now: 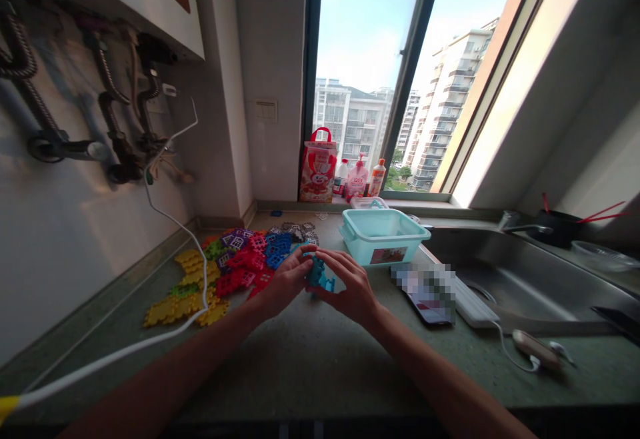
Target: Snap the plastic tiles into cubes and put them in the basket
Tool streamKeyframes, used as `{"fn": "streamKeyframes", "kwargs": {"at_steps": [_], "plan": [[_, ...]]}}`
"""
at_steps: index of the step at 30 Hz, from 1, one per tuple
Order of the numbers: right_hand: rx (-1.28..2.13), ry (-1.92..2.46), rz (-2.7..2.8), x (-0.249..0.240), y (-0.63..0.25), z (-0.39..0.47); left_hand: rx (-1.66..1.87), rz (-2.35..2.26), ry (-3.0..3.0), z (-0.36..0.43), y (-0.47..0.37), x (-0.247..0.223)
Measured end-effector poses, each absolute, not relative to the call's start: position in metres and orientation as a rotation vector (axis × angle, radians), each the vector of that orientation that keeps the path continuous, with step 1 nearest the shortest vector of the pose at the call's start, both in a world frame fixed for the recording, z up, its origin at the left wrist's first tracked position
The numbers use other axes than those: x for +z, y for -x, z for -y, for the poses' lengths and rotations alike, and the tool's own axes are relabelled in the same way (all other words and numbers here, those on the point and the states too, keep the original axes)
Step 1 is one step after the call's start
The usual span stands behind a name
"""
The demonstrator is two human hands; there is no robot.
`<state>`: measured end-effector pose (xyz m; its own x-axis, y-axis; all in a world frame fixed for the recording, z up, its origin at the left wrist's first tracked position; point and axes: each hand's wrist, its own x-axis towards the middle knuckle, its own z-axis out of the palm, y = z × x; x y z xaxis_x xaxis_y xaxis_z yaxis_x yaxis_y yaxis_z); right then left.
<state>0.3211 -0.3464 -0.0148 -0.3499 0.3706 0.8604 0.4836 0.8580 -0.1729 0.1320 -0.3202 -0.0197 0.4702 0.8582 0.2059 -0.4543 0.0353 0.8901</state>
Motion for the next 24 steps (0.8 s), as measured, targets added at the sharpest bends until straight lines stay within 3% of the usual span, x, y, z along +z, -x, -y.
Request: {"fn": "streamKeyframes", "kwargs": {"at_steps": [9, 24], "plan": [[-0.023, 0.754, 1.925, -0.024, -0.325, 0.338, 1.11, -0.756, -1.61, 0.315, -0.128, -0.019], [-0.05, 0.708, 2.005, -0.024, -0.333, 0.335, 0.972, -0.767, -1.317, 0.312, -0.12, -0.017]]}}
